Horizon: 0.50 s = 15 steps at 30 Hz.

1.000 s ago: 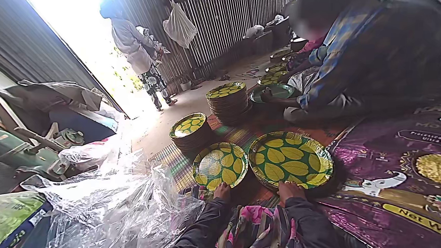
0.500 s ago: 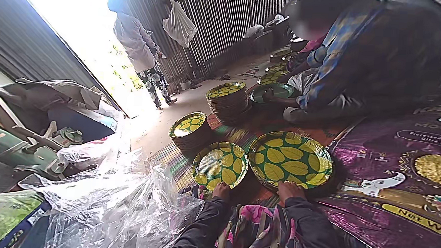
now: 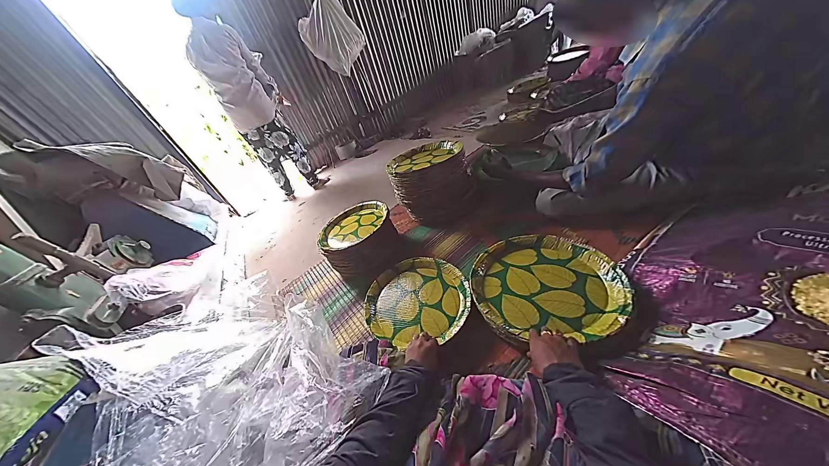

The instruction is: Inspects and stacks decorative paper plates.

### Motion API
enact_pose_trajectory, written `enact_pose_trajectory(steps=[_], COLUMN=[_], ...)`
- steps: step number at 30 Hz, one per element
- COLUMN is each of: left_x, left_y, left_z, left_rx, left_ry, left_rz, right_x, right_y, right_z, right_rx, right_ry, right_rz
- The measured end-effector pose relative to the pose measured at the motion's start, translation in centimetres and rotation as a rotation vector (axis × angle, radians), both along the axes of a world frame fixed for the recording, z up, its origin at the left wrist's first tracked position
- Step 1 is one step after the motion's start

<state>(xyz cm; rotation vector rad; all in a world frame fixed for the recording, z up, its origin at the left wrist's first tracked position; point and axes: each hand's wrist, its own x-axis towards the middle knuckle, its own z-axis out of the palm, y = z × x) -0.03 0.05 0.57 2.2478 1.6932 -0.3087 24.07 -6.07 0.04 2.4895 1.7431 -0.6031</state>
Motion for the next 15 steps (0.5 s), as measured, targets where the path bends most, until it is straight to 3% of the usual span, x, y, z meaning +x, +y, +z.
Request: enact_pose_trajectory(steps=[15], left_x=[-0.22], left_y=[0.28], left_z=[0.14], left_rx=[-0.015], left_ry=[-0.064], left_rz=[0.001], right_x=[-0.36], right_y=[0.13], right_z=[-0.71], right_rx=[0.030], right_ry=[-0.025], right_rz=[-0.014])
